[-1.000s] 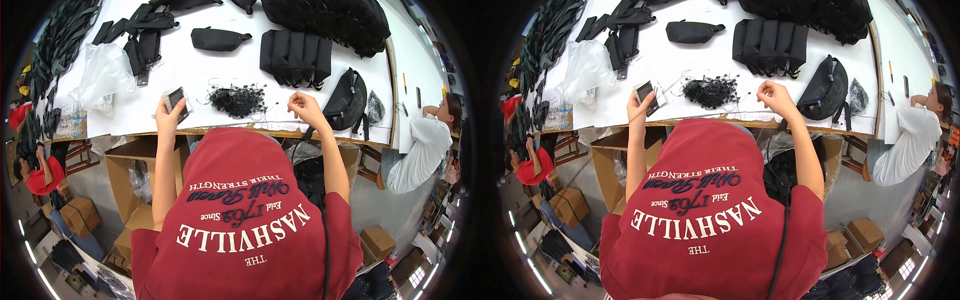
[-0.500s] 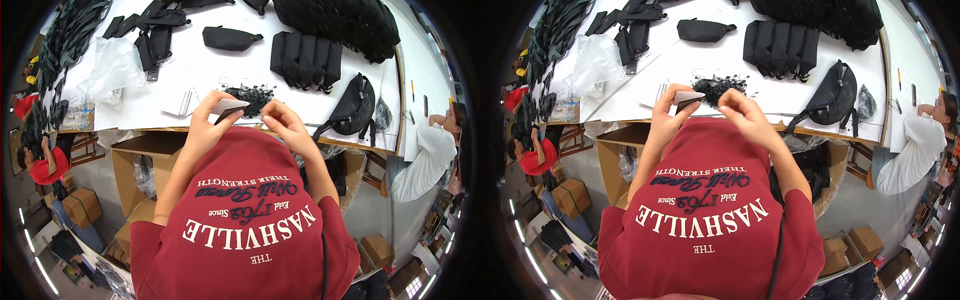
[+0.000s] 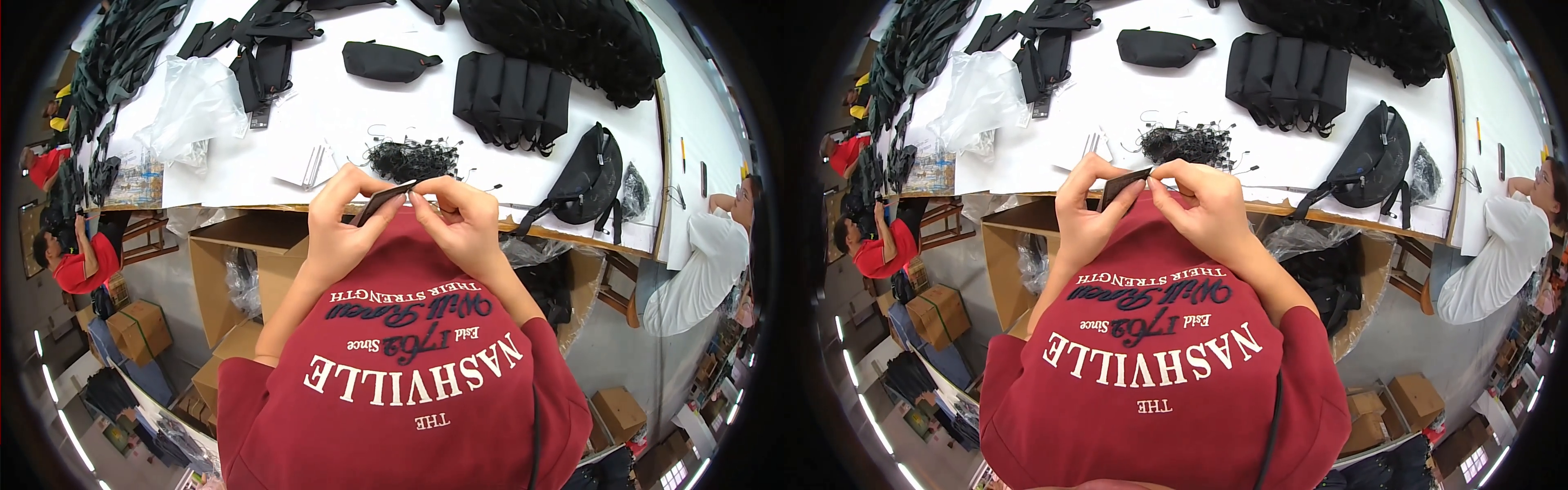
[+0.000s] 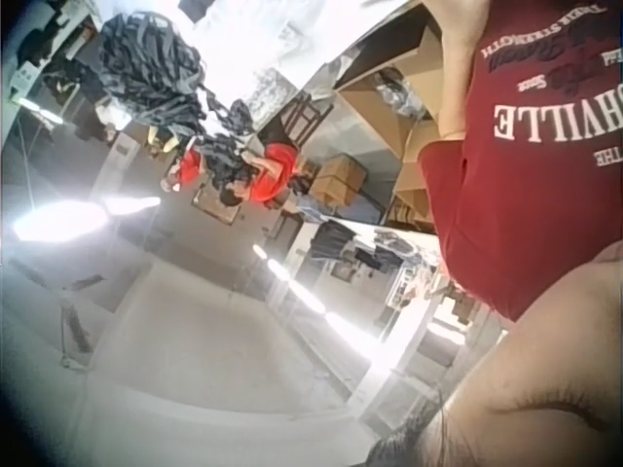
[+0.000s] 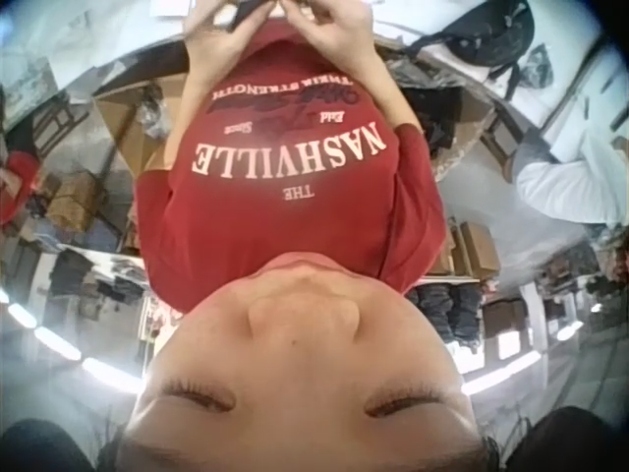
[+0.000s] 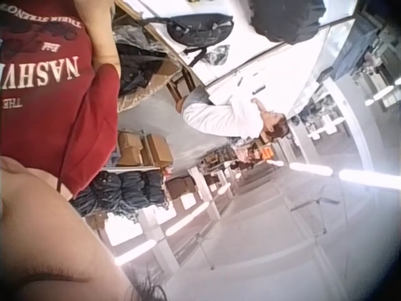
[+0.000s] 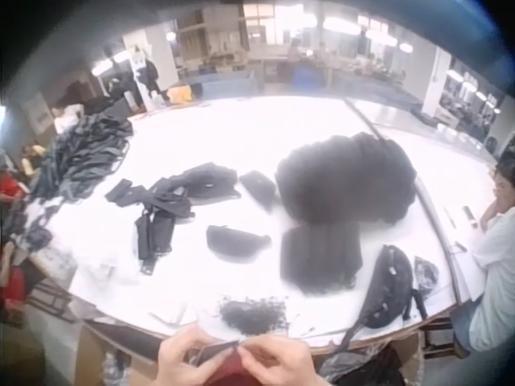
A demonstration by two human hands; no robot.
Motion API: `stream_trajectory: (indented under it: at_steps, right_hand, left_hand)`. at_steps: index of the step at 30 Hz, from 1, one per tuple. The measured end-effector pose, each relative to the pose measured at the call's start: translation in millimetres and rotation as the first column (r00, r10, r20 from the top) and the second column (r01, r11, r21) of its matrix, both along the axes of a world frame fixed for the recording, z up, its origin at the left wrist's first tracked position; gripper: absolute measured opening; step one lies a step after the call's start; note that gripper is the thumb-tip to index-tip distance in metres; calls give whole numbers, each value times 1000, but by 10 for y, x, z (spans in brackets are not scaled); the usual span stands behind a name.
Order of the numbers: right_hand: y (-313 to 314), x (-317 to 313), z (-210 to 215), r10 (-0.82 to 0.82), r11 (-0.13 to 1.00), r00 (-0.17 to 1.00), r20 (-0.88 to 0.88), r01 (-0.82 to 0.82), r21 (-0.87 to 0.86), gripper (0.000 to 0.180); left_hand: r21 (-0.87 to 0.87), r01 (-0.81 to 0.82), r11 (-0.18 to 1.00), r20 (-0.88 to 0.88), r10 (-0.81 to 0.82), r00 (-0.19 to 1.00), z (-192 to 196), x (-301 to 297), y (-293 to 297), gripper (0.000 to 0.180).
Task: Assembling black fanny packs or bags by adding tags and checking zippers.
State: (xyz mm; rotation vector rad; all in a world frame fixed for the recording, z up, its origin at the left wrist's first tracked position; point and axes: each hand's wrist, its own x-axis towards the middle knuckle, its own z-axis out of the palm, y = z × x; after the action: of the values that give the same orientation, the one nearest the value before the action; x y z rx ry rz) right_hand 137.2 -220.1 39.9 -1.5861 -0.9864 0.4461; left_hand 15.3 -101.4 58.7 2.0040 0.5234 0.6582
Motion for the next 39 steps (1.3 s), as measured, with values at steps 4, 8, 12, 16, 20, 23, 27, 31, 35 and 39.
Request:
stream_trajectory:
  at_steps: [4, 8, 12, 16, 20, 23, 27, 31, 35, 39]
  right_hand:
    - [1, 12, -2, -12, 996, 990, -141, -1, -87, 7]
    - [15, 52, 50, -25, 997, 974, -227, 9, -73, 10]
    - [-60, 68, 3, 39, 998, 975, -218, -50, -47, 11]
    - [-16, 144, -46, 101, 982, 985, -141, -121, -144, 11]
    - [12, 288, -79, 99, 982, 965, -243, -134, -132, 11]
    - [28, 410, -198, 96, 993, 782, -616, -116, 7, 16]
    - [-18, 447, -395, 27, 993, 787, -616, -90, -72, 17]
    - [-42, 515, -597, -77, 997, 753, -653, 46, -65, 13]
    - [-58, 559, -554, -120, 992, 815, -567, 71, -107, 12]
    - [-103, 607, -657, -125, 987, 821, -557, 44, -156, 14]
  left_hand:
    - [63, 16, 998, 19, -17, 1000, -34, 1, 16, 14]
    - [76, 99, 992, 13, -100, 995, -21, -42, 50, 13]
    - [-534, 348, 770, 180, -298, 937, -157, -61, 193, 22]
    - [-670, 259, 696, -35, -378, 925, -227, 84, 234, 15]
    - [-516, 381, 767, -75, -484, 872, -218, 314, 399, 14]
    - [-632, 313, 709, -9, -410, 912, -295, 580, 472, 12]
    - [-705, 363, 609, 60, -459, 886, -474, 1200, 619, 13]
    - [-652, 439, 619, 14, -568, 823, -1332, 1820, 883, 20]
    - [502, 85, 860, -422, 158, 893, -2107, 2089, 1314, 49]
    - [536, 289, 794, -567, 84, 820, -2068, 1999, 1304, 32]
